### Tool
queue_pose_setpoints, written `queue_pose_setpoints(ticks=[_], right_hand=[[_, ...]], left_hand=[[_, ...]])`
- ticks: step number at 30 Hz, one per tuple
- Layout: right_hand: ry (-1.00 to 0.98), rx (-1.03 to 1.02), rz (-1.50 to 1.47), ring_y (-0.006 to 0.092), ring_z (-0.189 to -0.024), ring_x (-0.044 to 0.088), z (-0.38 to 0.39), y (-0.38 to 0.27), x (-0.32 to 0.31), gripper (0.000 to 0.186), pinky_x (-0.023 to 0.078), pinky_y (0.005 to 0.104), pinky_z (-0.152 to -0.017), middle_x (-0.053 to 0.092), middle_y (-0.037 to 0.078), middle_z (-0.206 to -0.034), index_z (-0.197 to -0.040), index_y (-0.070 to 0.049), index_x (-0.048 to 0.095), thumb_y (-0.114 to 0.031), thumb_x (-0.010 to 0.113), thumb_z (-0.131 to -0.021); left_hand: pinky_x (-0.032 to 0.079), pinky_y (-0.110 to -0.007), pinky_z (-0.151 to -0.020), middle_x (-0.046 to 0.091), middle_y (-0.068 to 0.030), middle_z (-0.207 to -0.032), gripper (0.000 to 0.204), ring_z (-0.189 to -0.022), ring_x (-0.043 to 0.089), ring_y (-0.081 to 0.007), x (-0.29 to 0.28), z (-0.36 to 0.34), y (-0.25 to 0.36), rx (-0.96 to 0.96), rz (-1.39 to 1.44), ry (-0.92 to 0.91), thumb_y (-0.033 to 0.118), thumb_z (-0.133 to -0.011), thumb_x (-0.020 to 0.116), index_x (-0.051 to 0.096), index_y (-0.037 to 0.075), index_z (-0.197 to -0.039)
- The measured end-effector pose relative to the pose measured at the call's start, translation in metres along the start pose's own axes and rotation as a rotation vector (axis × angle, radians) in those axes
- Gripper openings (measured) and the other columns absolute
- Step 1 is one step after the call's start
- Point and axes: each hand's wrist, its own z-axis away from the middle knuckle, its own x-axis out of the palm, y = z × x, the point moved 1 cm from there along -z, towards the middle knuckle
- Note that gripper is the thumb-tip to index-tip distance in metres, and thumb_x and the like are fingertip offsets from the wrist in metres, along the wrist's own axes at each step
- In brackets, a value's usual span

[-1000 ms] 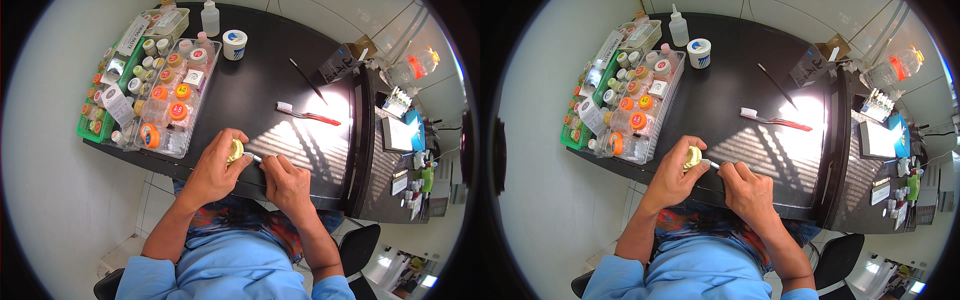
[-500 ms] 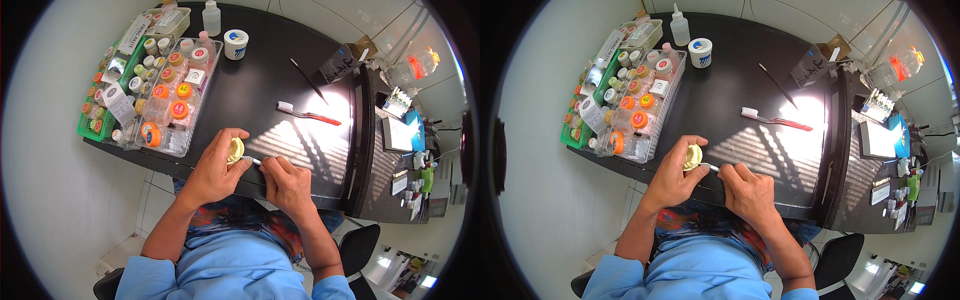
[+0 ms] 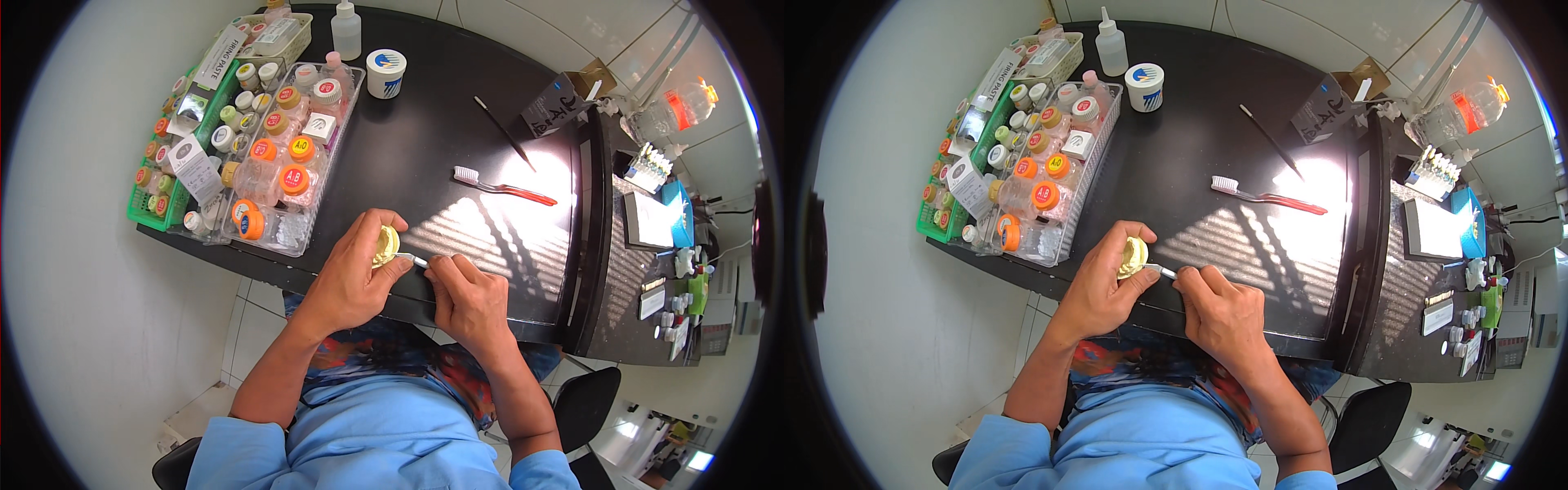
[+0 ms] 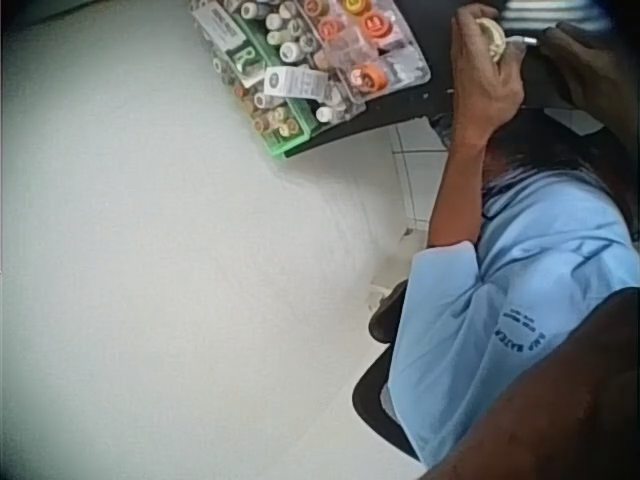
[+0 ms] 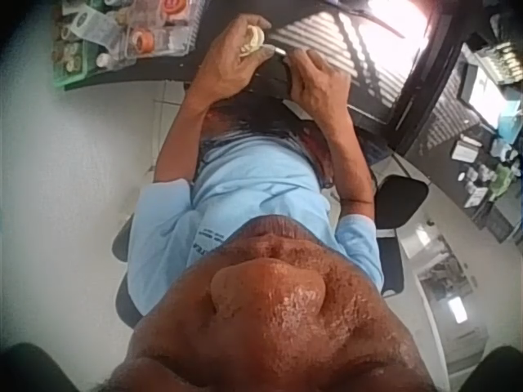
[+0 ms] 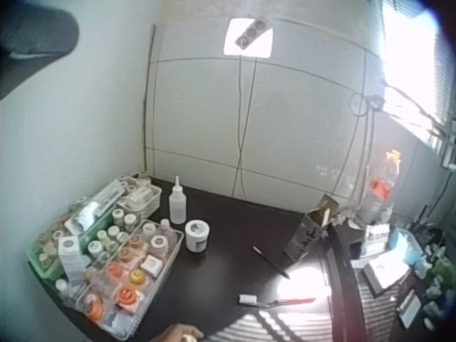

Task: Applying stain or ceramic material to a dental model using a brush and sculpting tool.

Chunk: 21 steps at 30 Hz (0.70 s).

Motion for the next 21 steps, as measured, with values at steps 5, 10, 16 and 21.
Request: queue_pose_setpoints(ticks=[5, 10, 16, 21], right_hand=[[0.003, -0.001, 0.011, 0.0289, -0.053, 0.064, 0.0004, 0.0006, 0.0009, 0.009, 0.048, 0.0426, -0.050, 0.060, 0.004, -0.078, -0.099, -0.016, 0.072, -0.011, 0.079, -0.096], [0.008, 0.000, 0.007, 0.0287, -0.053, 0.064, -0.0001, 0.0002, 0.0007, 0.009, 0.047, 0.0427, -0.050, 0.059, 0.004, -0.077, -0.099, -0.015, 0.072, -0.012, 0.079, -0.097], [0.013, 0.002, 0.007, 0.0284, -0.053, 0.064, 0.0011, 0.0013, 0.0016, 0.008, 0.047, 0.0424, -0.050, 0.060, 0.004, -0.078, -0.100, -0.015, 0.072, -0.012, 0.079, -0.097], [0.016, 0.007, 0.005, 0.0284, -0.054, 0.064, 0.0008, 0.0006, 0.0012, 0.008, 0.047, 0.0425, -0.050, 0.060, 0.003, -0.078, -0.101, -0.016, 0.073, -0.011, 0.079, -0.097]], left_hand=[[0.050, -0.034, -0.080, 0.062, -0.0086, -0.106, 0.037, -0.090, 0.058, -0.0165, 0.0004, -0.0007, 0.0010, -0.008, 0.001, 0.000, 0.007, -0.101, 0.078, 0.059, 0.002, -0.132], [0.050, -0.033, -0.078, 0.061, -0.0084, -0.104, 0.036, -0.088, 0.058, -0.0160, 0.0004, -0.0010, 0.0014, -0.027, -0.002, -0.007, 0.007, -0.101, 0.078, 0.059, 0.002, -0.131], [0.051, -0.035, -0.080, 0.063, -0.0102, -0.105, 0.035, -0.089, 0.060, -0.0189, 0.0021, -0.0014, 0.0004, 0.004, -0.024, 0.015, 0.008, -0.102, 0.078, 0.058, 0.002, -0.130], [0.052, -0.037, -0.082, 0.064, -0.0122, -0.106, 0.033, -0.090, 0.062, -0.0224, 0.0025, -0.0014, 0.0031, -0.014, -0.025, 0.020, 0.009, -0.101, 0.078, 0.059, 0.002, -0.128]])
